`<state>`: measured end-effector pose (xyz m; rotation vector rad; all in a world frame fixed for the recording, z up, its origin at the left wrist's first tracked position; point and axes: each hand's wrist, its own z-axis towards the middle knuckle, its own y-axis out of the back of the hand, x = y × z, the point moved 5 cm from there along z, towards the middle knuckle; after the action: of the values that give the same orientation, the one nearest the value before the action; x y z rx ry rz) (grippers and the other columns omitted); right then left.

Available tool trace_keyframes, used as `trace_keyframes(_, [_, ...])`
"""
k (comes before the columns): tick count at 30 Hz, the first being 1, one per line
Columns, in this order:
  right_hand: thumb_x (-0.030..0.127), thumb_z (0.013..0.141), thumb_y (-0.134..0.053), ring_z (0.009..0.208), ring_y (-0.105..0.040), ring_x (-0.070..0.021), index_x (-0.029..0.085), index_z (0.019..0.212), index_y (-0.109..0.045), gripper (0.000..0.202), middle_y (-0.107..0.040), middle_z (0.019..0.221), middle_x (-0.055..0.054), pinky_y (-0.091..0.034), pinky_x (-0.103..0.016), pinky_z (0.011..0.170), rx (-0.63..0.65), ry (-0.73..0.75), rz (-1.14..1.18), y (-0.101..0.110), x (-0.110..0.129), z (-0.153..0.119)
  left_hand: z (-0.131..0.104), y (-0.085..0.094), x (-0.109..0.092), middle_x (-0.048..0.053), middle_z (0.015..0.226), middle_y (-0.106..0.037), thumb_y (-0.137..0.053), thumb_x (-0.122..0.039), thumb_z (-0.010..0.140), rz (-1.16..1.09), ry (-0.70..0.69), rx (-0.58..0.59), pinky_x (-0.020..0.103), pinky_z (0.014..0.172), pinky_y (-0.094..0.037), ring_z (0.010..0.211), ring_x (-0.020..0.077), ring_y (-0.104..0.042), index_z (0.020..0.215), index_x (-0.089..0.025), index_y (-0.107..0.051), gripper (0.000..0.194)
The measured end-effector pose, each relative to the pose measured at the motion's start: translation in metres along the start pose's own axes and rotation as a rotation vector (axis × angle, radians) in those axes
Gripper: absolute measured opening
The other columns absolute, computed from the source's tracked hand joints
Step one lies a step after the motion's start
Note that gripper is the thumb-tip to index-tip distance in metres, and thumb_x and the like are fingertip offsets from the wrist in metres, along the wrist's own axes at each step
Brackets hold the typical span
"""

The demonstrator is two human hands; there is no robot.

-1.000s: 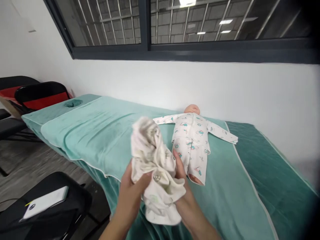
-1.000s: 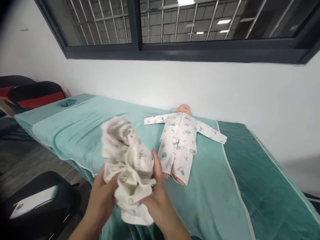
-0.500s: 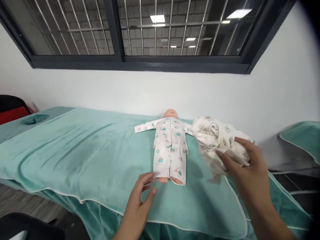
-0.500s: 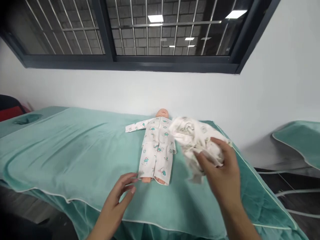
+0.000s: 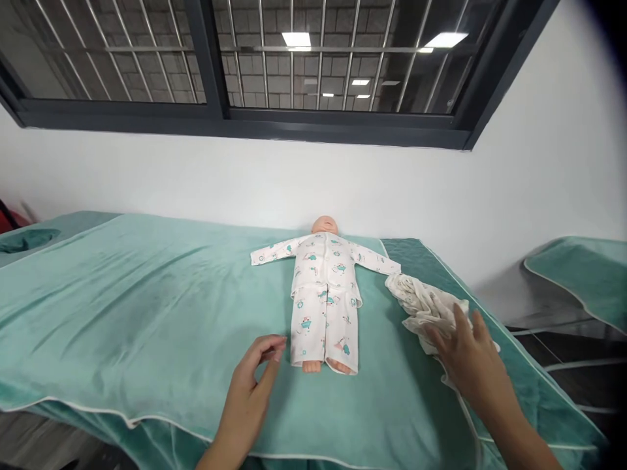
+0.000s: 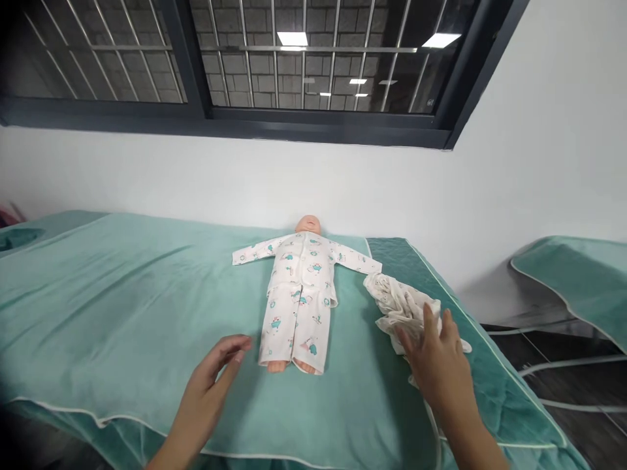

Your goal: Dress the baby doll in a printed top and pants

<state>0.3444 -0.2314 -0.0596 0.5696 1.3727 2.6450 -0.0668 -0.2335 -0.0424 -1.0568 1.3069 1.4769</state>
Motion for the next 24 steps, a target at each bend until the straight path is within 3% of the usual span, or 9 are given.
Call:
trace_keyframes(4, [0.062, 0.093, -0.037, 0.146, -0.025, -0.0427, 0.023, 0.145, -0.042, 0.065, -0.03, 0.158, -0.017, -0.025, -0.069, 0.109, -0.117, 0.061, 0.076, 0.027, 0.039, -0.009, 0.031, 0.006, -0.001, 0.007, 0.114, -0.068, -0.056, -0.043, 0.091, 0.055, -0.063, -0.072, 0.035, 0.096, -0.049, 0.107, 0.0225, -0.063, 0.107, -0.023, -0.069, 0.03])
trace_keyframes(7, [0.05, 0.095, -0.043, 0.146, -0.027, -0.0367, 0.025, 0.137, -0.048, 0.049, -0.041, 0.152, -0.014, -0.022, -0.065, 0.114, -0.113, 0.162, 0.298, 0.021, 0.08, 0.006, 0.073, -0.003, -0.016, 0.006, 0.116, -0.067, -0.051, -0.039, 0.094, 0.143, -0.145, -0.077, 0.034, 0.094, -0.049, 0.107, 0.0207, -0.062, 0.111, -0.024, -0.068, 0.029])
trace_keyframes(10, [0.044, 0.095, -0.048, 0.141, -0.036, -0.0309, 0.025, 0.13, -0.052, 0.04, -0.045, 0.147, -0.012, -0.031, -0.057, 0.113, -0.011, 0.15, 0.59, -0.014, 0.124, 0.049, 0.136, -0.028, -0.043, 0.004, 0.118, -0.066, -0.046, -0.036, 0.096, 0.227, -0.245, -0.048, 0.035, 0.095, -0.048, 0.109, 0.02, -0.06, 0.111, -0.025, -0.066, 0.028])
trace_keyframes(13, [0.045, 0.095, -0.05, 0.136, -0.041, -0.0271, 0.024, 0.127, -0.054, 0.039, -0.048, 0.142, -0.012, -0.034, -0.051, 0.112, 0.108, 0.087, 0.826, -0.062, 0.172, 0.108, 0.209, -0.065, -0.071, 0.006, 0.117, -0.067, -0.045, -0.029, 0.095, 0.299, -0.39, -0.006, 0.039, 0.101, -0.045, 0.113, 0.0214, -0.059, 0.11, -0.022, -0.066, 0.026])
trace_keyframes(17, [0.047, 0.094, -0.049, 0.126, -0.05, -0.0243, 0.024, 0.127, -0.055, 0.04, -0.056, 0.134, -0.009, -0.038, -0.046, 0.109, 0.164, 0.027, 0.973, -0.108, 0.216, 0.168, 0.281, -0.106, -0.078, 0.007, 0.121, -0.067, -0.045, -0.024, 0.095, 0.375, -0.492, 0.073, 0.04, 0.107, -0.042, 0.119, 0.0227, -0.057, 0.114, -0.02, -0.066, 0.028])
trace_keyframes(20, [0.047, 0.093, -0.051, 0.125, -0.051, -0.0243, 0.027, 0.129, -0.057, 0.041, -0.057, 0.136, -0.007, -0.043, -0.045, 0.105, 0.316, 0.037, 1.043, -0.129, 0.223, 0.181, 0.299, -0.118, -0.064, 0.005, 0.128, -0.065, -0.045, -0.026, 0.096, 0.332, -0.458, 0.116, 0.038, 0.11, -0.041, 0.124, 0.0209, -0.055, 0.119, -0.021, -0.064, 0.031])
trace_keyframes(24, [0.045, 0.093, -0.053, 0.126, -0.052, -0.0243, 0.029, 0.129, -0.059, 0.04, -0.058, 0.138, -0.004, -0.042, -0.045, 0.106, 0.448, 0.043, 1.12, -0.14, 0.215, 0.176, 0.297, -0.123, -0.05, 0.004, 0.139, -0.058, -0.043, -0.03, 0.098, 0.363, -0.411, 0.125, 0.039, 0.116, -0.035, 0.134, 0.0199, -0.048, 0.121, -0.023, -0.065, 0.033])
